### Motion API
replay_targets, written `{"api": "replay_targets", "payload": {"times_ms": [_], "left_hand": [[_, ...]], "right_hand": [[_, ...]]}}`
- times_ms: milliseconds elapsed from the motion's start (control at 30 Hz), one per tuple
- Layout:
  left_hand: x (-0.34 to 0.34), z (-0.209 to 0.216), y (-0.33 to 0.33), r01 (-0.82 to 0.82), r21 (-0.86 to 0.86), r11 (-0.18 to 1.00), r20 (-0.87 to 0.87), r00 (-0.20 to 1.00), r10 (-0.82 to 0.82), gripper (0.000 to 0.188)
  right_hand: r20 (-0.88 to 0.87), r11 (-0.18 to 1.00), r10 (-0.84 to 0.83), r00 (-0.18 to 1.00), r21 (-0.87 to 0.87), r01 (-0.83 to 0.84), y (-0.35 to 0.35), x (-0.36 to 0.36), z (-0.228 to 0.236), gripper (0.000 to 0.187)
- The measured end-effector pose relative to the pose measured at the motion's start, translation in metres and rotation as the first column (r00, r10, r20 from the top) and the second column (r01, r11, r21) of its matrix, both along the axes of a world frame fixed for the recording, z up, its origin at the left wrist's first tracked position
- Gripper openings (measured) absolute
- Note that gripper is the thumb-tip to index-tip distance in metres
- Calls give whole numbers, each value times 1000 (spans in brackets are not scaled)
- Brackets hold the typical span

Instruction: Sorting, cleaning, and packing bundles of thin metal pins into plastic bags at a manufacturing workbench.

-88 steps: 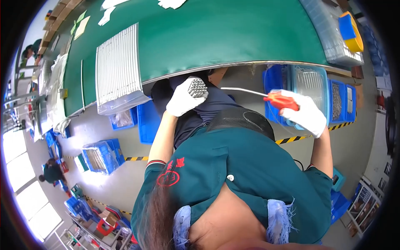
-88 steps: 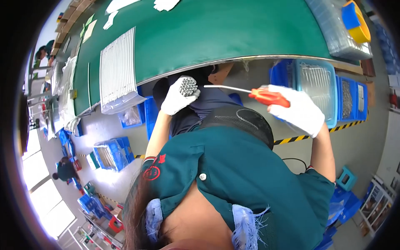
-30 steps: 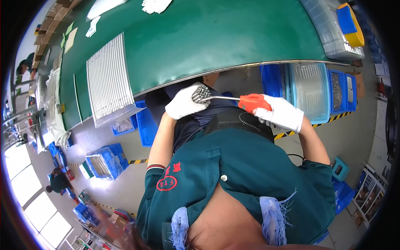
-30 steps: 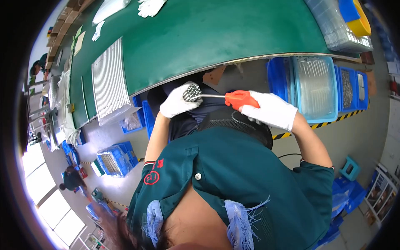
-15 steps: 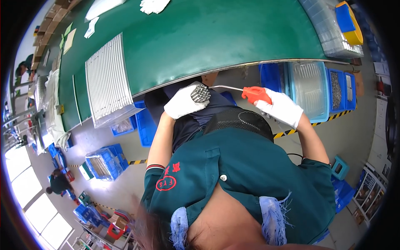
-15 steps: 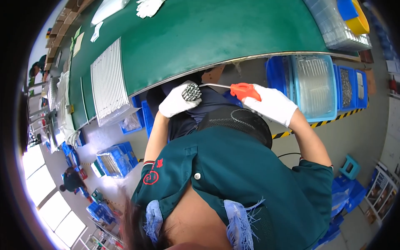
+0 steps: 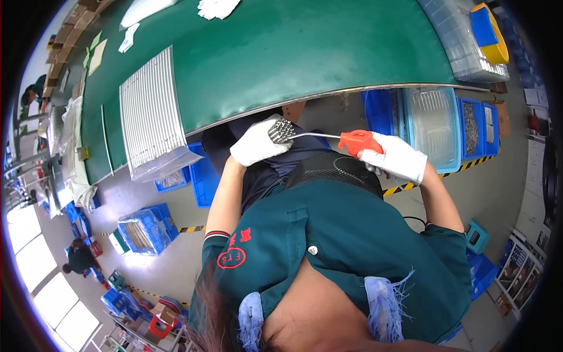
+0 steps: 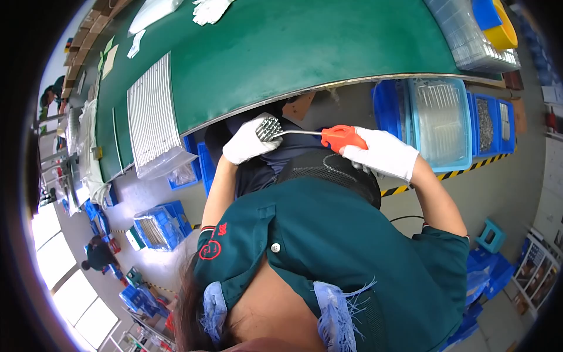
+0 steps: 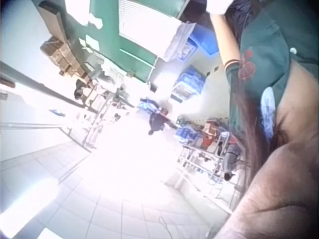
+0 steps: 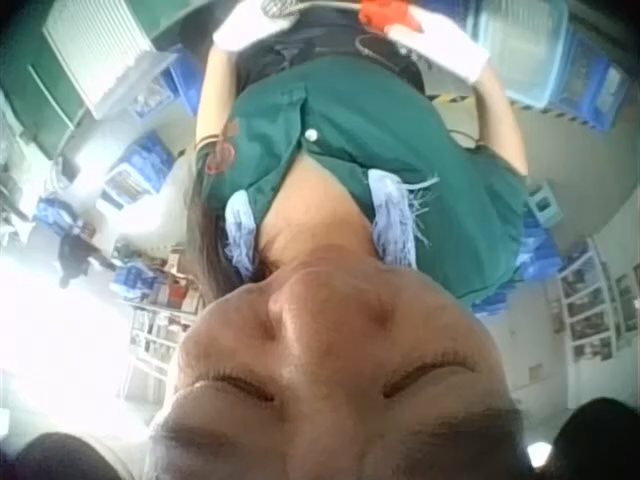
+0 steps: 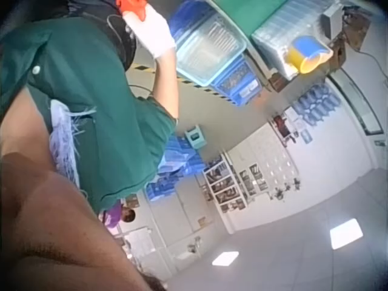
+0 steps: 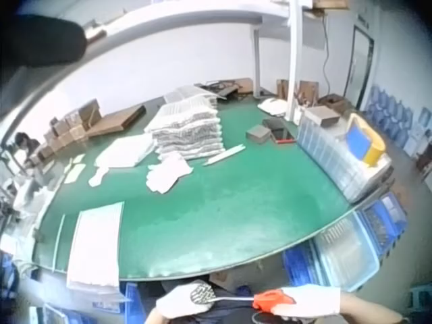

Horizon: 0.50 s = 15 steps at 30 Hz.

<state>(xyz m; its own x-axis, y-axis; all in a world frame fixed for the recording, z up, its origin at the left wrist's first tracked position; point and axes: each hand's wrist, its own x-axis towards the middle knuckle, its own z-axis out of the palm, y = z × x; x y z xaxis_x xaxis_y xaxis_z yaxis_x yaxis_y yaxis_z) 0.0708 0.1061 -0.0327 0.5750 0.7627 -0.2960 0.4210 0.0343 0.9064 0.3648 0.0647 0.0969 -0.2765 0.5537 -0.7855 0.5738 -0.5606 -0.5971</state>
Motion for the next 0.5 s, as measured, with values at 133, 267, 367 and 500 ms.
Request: {"api": "replay_targets", "payload": {"times_ms": [133, 267, 367, 500], "left_hand": [[2, -2, -2, -50, -12, 999, 90, 995, 51, 32], [4, 5, -2, 0, 127, 992, 29, 1000, -4, 33], [4, 3, -1, 13, 213, 977, -13, 1000, -10, 34], [3, 0, -5, -50, 134, 990, 65, 997, 41, 35]], "right_hand": [[6, 965, 11, 1000, 263, -13, -8, 9, -21, 51], [67, 984, 30, 997, 172, -41, -6, 8, -12, 54], [47, 993, 12, 999, 117, -17, -8, 5, -7, 51], [-11, 984, 15, 1000, 177, -13, -11, 8, -14, 50]]}}
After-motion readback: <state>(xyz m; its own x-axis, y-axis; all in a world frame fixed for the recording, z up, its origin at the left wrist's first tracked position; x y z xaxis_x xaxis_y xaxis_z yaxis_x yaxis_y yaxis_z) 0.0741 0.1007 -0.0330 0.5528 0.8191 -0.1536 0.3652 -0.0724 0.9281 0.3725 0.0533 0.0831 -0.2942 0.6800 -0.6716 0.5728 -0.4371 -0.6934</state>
